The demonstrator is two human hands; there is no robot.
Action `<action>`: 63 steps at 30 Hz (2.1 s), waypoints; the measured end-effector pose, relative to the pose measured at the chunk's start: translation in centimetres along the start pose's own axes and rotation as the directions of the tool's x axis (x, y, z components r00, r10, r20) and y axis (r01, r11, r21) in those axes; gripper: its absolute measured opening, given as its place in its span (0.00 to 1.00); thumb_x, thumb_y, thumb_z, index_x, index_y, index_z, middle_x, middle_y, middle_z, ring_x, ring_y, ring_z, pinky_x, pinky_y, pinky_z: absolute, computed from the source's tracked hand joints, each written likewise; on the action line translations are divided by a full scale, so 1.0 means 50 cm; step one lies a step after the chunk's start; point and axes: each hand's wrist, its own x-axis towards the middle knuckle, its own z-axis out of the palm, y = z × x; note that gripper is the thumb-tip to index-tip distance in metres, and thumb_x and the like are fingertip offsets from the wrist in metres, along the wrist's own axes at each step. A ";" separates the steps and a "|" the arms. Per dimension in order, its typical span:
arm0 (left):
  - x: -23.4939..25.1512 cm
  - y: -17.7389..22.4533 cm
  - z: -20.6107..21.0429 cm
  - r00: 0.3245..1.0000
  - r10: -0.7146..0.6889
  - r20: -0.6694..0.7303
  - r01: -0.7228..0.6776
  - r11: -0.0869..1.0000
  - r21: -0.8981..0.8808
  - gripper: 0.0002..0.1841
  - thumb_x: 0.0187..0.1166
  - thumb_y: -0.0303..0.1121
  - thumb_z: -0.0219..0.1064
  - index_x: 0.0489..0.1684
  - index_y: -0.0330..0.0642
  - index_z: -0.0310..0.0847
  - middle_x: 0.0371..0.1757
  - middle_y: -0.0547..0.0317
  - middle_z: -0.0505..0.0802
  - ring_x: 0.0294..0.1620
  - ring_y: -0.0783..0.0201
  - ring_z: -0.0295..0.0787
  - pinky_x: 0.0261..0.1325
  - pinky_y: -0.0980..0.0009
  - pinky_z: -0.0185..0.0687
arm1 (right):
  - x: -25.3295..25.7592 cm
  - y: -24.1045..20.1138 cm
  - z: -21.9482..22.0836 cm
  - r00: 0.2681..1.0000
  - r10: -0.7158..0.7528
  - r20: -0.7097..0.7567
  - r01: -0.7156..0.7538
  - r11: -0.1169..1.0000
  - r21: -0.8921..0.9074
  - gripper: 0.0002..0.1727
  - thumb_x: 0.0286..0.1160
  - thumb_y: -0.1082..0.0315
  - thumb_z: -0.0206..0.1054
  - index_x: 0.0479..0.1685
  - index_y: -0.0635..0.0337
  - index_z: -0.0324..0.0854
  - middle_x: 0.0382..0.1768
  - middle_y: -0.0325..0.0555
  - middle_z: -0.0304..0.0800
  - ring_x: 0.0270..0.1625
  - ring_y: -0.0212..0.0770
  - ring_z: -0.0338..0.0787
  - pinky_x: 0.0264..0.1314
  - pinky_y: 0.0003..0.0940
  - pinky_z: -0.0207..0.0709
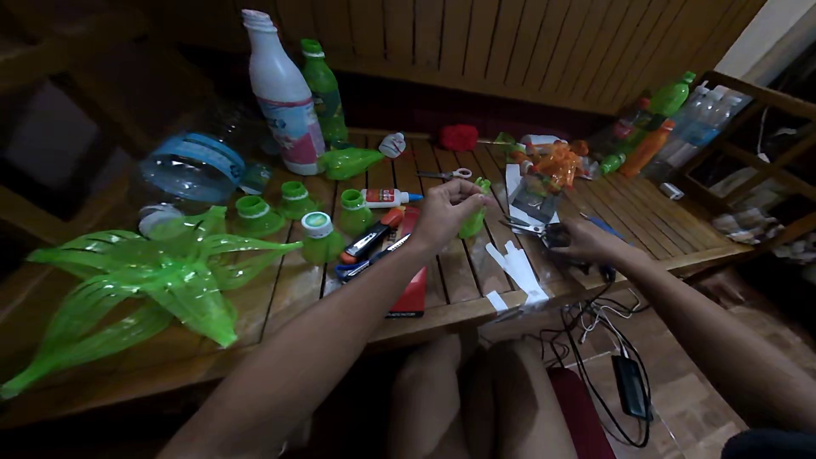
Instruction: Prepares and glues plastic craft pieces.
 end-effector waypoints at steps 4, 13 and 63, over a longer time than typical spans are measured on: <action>0.002 -0.002 0.001 1.000 -0.014 -0.020 0.014 1.000 0.011 0.06 0.81 0.26 0.69 0.49 0.34 0.87 0.42 0.58 0.96 0.41 0.73 0.93 0.50 0.74 0.89 | -0.001 -0.009 -0.004 1.000 -0.009 0.019 0.010 1.000 -0.002 0.28 0.75 0.56 0.76 0.64 0.71 0.81 0.58 0.68 0.86 0.62 0.64 0.86 0.67 0.65 0.76; 0.004 0.002 -0.002 0.997 -0.071 -0.031 0.067 0.991 -0.119 0.08 0.82 0.27 0.69 0.53 0.33 0.86 0.43 0.58 0.95 0.44 0.71 0.92 0.53 0.73 0.88 | -0.069 -0.075 0.027 0.883 -0.246 -0.399 0.366 0.894 0.258 0.25 0.71 0.57 0.78 0.55 0.72 0.83 0.50 0.60 0.86 0.47 0.49 0.87 0.50 0.47 0.82; 0.005 0.015 -0.001 0.990 -0.130 -0.053 0.106 0.939 -0.326 0.06 0.81 0.24 0.68 0.50 0.33 0.86 0.47 0.58 0.94 0.47 0.69 0.92 0.57 0.71 0.88 | -0.024 -0.159 0.113 0.718 -0.294 -0.631 0.467 0.875 0.124 0.28 0.71 0.49 0.76 0.41 0.73 0.83 0.35 0.55 0.83 0.32 0.45 0.82 0.35 0.41 0.79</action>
